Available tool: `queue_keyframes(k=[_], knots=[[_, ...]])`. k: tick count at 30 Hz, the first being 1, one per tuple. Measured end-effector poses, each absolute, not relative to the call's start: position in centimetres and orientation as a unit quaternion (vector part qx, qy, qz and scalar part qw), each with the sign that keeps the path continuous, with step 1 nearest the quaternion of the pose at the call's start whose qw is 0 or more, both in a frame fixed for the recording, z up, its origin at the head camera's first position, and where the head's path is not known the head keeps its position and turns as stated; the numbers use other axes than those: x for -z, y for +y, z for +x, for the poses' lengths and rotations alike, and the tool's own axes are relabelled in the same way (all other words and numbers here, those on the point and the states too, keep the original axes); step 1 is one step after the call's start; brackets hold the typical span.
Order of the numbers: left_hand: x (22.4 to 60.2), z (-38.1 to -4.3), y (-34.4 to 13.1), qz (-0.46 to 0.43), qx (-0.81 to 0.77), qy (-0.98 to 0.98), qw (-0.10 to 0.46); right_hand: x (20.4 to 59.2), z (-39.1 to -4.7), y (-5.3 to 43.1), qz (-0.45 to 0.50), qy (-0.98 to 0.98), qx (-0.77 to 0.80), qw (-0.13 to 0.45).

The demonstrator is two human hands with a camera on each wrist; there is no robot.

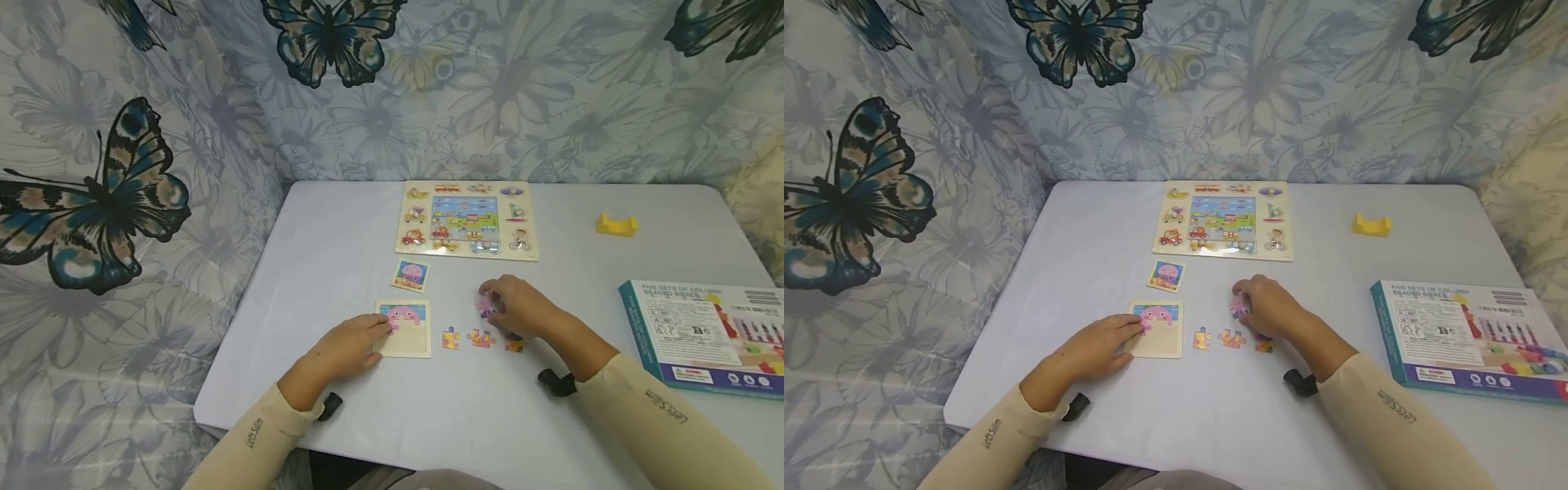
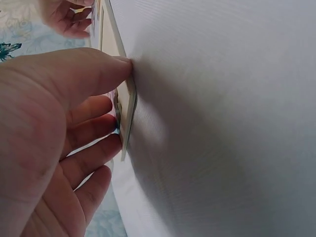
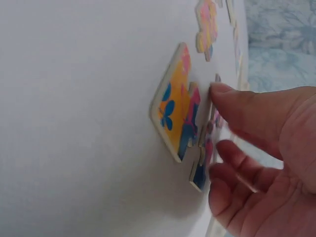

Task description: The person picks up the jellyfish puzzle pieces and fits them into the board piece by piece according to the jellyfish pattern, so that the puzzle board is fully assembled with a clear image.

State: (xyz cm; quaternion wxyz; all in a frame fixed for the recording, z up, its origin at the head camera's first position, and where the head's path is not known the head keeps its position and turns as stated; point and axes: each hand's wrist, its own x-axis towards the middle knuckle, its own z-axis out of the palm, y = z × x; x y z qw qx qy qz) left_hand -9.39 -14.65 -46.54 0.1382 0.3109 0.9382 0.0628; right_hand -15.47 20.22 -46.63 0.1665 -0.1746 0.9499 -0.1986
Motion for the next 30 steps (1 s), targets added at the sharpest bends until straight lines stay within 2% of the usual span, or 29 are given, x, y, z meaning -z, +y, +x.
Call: queue_keyframes(k=[14, 20, 24, 30], knots=[[46.9, -9.3, -14.8, 0.325, -0.054, 0.936, 0.122, 45.9, -16.7, 19.0, -0.156, 0.938, 0.263, 0.165], [47.0, -9.1, -14.7, 0.314, -0.057, 0.939, 0.127, 45.8, -16.6, 14.4, -0.101, 0.908, 0.353, 0.201], [47.0, -9.2, -14.8, 0.305, -0.061, 0.942, 0.125, 46.5, -15.7, 10.6, -0.118, 0.884, 0.389, 0.232], [47.0, -9.2, -14.9, 0.308, -0.077, 0.940, 0.123, 47.4, -15.2, 7.0, -0.174, 0.903, 0.345, 0.190]])
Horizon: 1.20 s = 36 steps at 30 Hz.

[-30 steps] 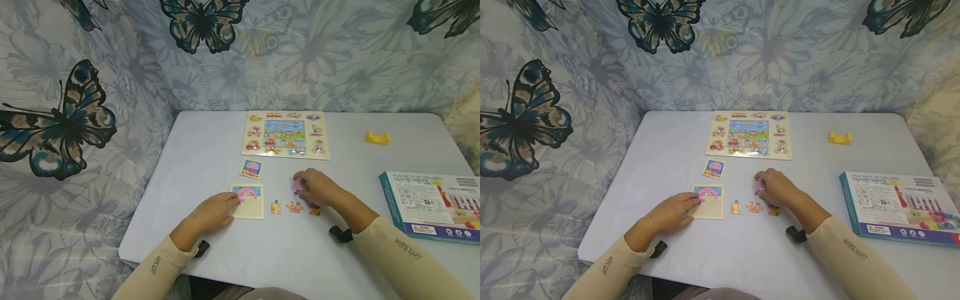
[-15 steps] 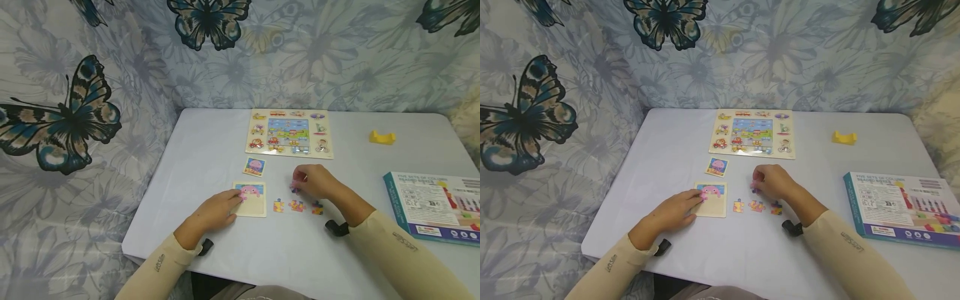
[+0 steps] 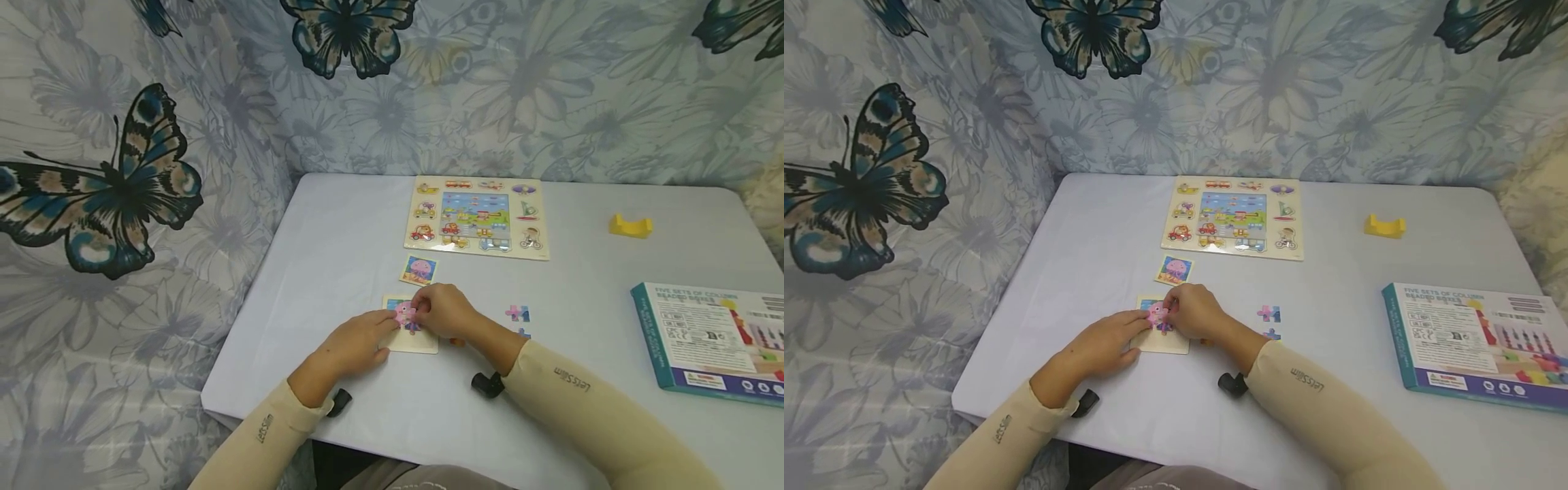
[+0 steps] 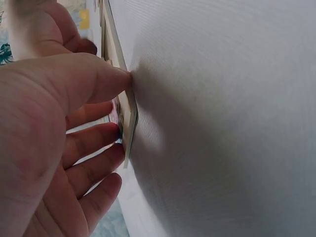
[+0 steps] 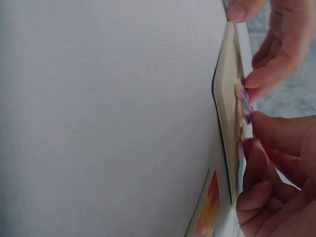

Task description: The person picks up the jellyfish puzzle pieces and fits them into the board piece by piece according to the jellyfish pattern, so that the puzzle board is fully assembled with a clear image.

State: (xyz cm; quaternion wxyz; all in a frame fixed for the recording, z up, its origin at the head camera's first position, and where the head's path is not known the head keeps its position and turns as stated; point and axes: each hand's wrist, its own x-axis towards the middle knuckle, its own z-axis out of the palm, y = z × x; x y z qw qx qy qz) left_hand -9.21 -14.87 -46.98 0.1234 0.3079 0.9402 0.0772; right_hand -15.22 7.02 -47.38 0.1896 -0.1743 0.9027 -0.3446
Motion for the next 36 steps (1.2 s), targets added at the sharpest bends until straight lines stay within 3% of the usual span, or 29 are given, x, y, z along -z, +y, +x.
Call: queue_keyframes(k=[24, 30, 36], knots=[[46.7, -9.0, -13.9, 0.323, -0.019, 0.941, 0.096, 47.7, -15.5, 6.1, -0.162, 0.936, 0.270, 0.157], [46.2, -9.1, -13.3, 0.325, -0.019, 0.940, 0.105, 46.2, -15.6, 9.3, -0.170, 0.950, 0.206, 0.164], [46.1, -9.5, -13.0, 0.325, -0.030, 0.938, 0.119, 45.0, -16.4, 15.7, -0.140, 0.960, 0.148, 0.191]])
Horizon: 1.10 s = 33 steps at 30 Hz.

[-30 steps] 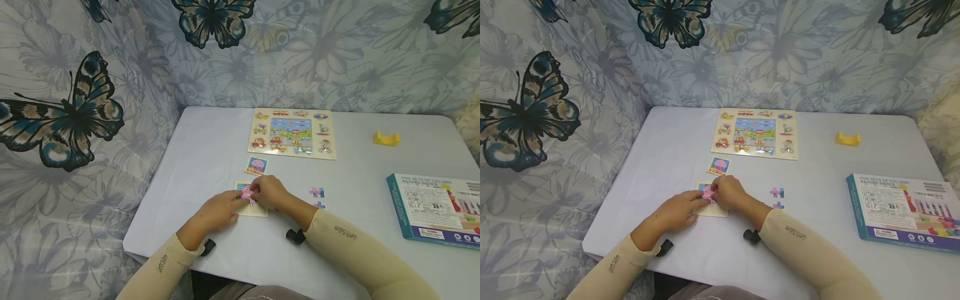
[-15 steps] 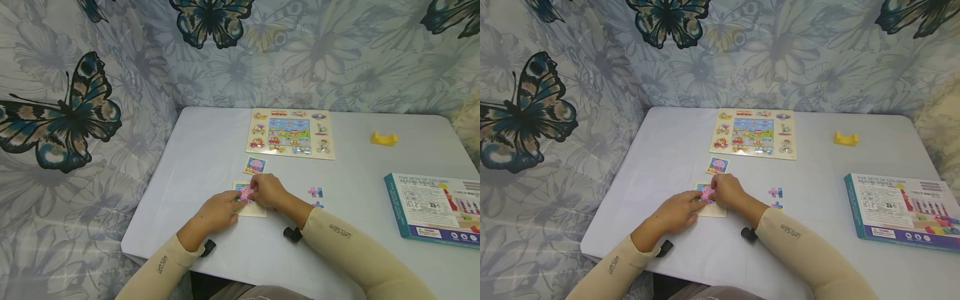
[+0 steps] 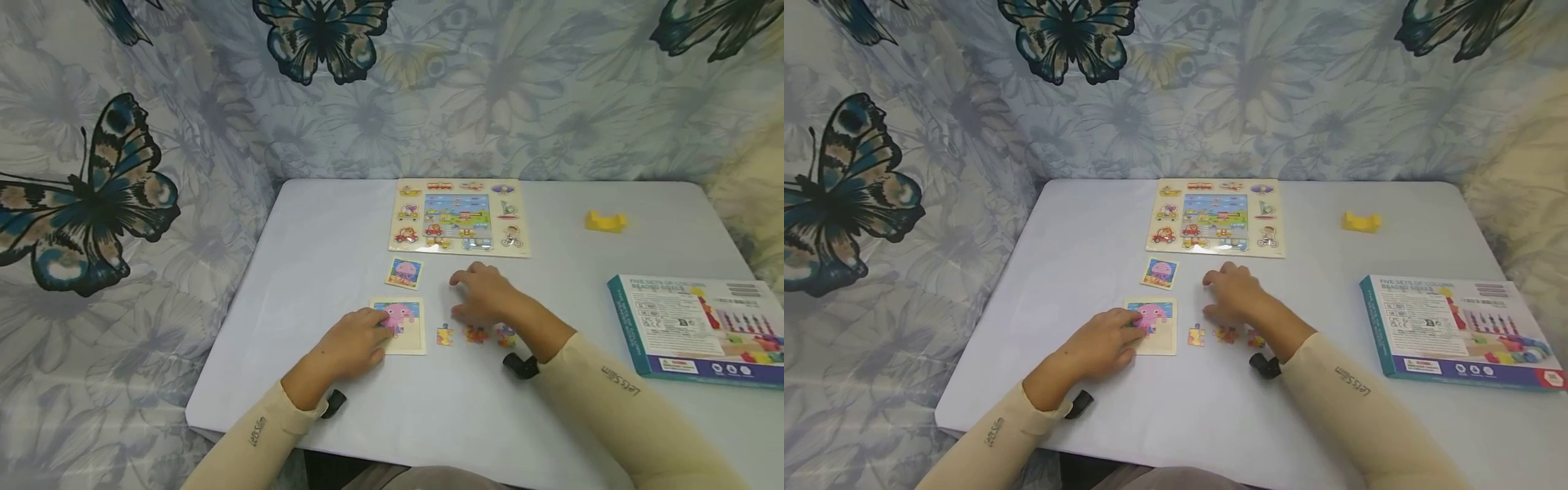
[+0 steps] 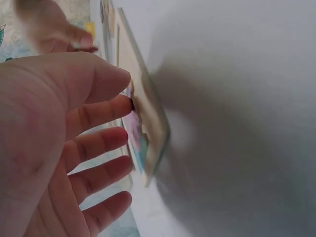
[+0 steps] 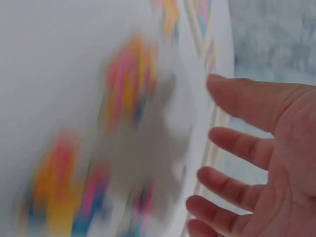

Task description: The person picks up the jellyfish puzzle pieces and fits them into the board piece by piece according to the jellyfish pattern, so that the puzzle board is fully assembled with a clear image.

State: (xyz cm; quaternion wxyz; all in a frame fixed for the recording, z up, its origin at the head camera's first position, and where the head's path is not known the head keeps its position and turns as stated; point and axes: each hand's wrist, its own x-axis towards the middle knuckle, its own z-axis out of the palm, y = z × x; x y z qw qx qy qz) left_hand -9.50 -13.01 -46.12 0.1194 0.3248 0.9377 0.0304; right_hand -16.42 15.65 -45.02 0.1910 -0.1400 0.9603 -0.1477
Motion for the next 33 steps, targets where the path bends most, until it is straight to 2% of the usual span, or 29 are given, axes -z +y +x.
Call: queue_keyframes(k=[8, 14, 20, 25, 33], knots=[[45.8, -10.3, -12.9, 0.350, -0.030, 0.929, 0.120, 45.8, -16.0, 21.9, -0.113, 0.961, 0.140, 0.209], [46.4, -11.9, -12.6, 0.344, -0.051, 0.928, 0.134, 46.4, -15.0, 22.7, -0.122, 0.956, 0.196, 0.179], [47.1, -13.5, -12.0, 0.362, -0.076, 0.924, 0.095, 46.1, -15.1, 22.7, -0.115, 0.952, 0.214, 0.185], [47.0, -14.2, -12.0, 0.363, -0.092, 0.921, 0.108, 45.3, -15.9, 20.9, -0.089, 0.942, 0.262, 0.190], [46.9, -15.1, -12.0, 0.322, -0.132, 0.922, 0.168, 46.2, -15.7, 13.2, -0.067, 0.865, 0.413, 0.277]])
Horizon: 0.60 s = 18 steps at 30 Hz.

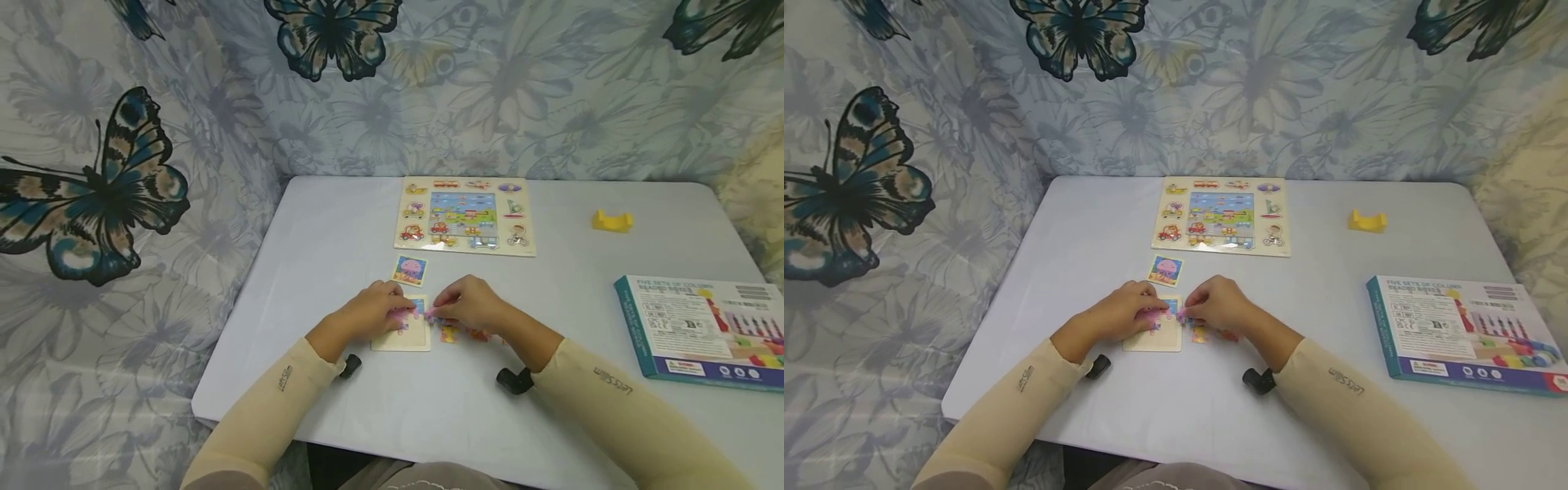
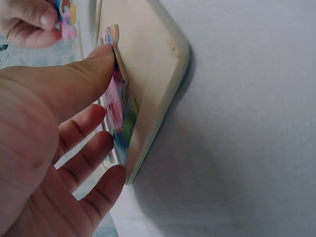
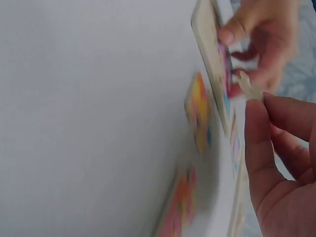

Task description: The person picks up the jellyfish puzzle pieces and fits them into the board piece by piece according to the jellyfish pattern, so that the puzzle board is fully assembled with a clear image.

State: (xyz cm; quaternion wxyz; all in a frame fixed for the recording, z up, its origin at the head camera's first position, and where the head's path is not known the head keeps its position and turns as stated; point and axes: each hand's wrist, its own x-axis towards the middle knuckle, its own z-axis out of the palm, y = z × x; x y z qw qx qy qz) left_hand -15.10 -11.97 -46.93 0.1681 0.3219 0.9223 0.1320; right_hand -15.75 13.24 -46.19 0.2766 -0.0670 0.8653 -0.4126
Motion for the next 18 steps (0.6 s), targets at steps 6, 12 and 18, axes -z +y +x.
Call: queue_keyframes(k=[6, 12, 18], knots=[[47.0, -15.4, -12.1, 0.309, -0.157, 0.919, 0.185, 47.0, -15.6, 9.7, -0.054, 0.847, 0.442, 0.289], [47.4, -15.6, -12.1, 0.317, -0.167, 0.918, 0.171, 47.2, -15.9, 8.5, -0.065, 0.872, 0.395, 0.282], [47.9, -16.0, -11.9, 0.308, -0.179, 0.921, 0.156, 46.7, -16.1, 8.3, -0.068, 0.887, 0.363, 0.279]])
